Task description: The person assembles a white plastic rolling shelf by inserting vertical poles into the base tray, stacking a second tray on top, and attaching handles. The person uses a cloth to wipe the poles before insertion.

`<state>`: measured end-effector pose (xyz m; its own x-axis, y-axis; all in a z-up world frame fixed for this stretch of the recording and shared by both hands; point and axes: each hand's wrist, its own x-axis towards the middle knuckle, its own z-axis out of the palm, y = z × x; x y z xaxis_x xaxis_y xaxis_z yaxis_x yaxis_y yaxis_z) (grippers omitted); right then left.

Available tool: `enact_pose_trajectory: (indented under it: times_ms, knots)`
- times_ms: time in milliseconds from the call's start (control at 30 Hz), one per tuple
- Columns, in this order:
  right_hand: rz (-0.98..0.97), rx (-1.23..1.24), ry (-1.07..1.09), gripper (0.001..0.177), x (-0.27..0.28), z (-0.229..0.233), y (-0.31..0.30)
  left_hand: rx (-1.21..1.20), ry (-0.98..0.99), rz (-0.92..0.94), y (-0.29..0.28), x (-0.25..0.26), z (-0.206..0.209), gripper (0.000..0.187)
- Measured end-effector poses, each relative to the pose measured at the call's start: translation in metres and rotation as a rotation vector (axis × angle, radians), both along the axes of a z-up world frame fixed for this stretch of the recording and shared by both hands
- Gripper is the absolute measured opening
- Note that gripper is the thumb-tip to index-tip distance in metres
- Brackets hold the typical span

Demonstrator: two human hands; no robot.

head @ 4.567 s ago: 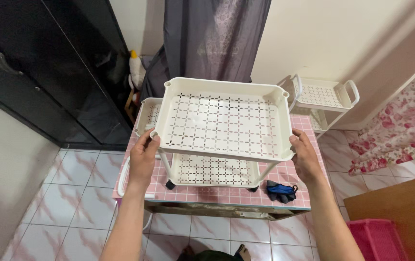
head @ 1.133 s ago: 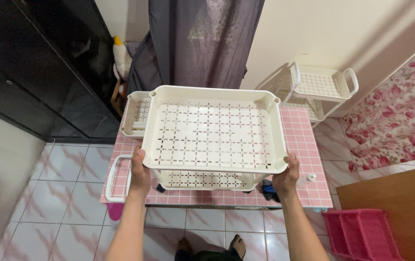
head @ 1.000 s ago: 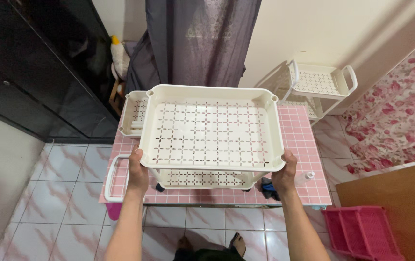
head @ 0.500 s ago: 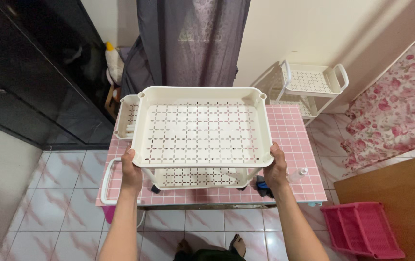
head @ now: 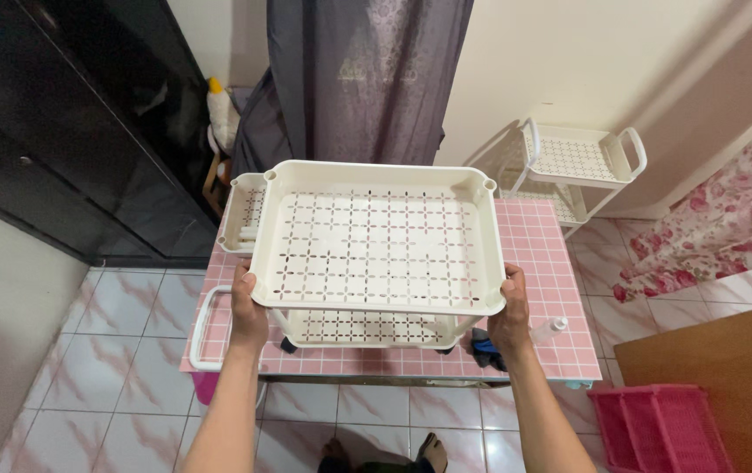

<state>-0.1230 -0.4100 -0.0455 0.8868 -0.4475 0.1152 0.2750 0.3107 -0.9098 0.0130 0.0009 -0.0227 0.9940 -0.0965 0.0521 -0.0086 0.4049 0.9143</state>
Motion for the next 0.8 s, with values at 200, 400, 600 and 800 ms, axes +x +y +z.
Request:
enact_pose_trajectory:
  times_ms: [200,400,600,800]
  knots:
    - [-0.004,0.025,-0.037,0.059,-0.002,-0.007,0.000,-0.015,0.014,-0.001,0.003,0.001,-0.010,0.055]
    - [-0.001,0.017,0.014,0.058,-0.007,0.001,0.000,-0.007,0.004,-0.038,0.007,-0.003,-0.008,0.054]
    - [0.048,0.061,0.070,0.065,-0.013,-0.004,-0.009,0.127,-0.026,-0.023,0.013,-0.004,-0.022,0.060]
    - [0.097,0.146,-0.054,0.062,-0.007,-0.018,-0.056,0.271,-0.293,0.178,0.007,-0.034,-0.018,0.070]
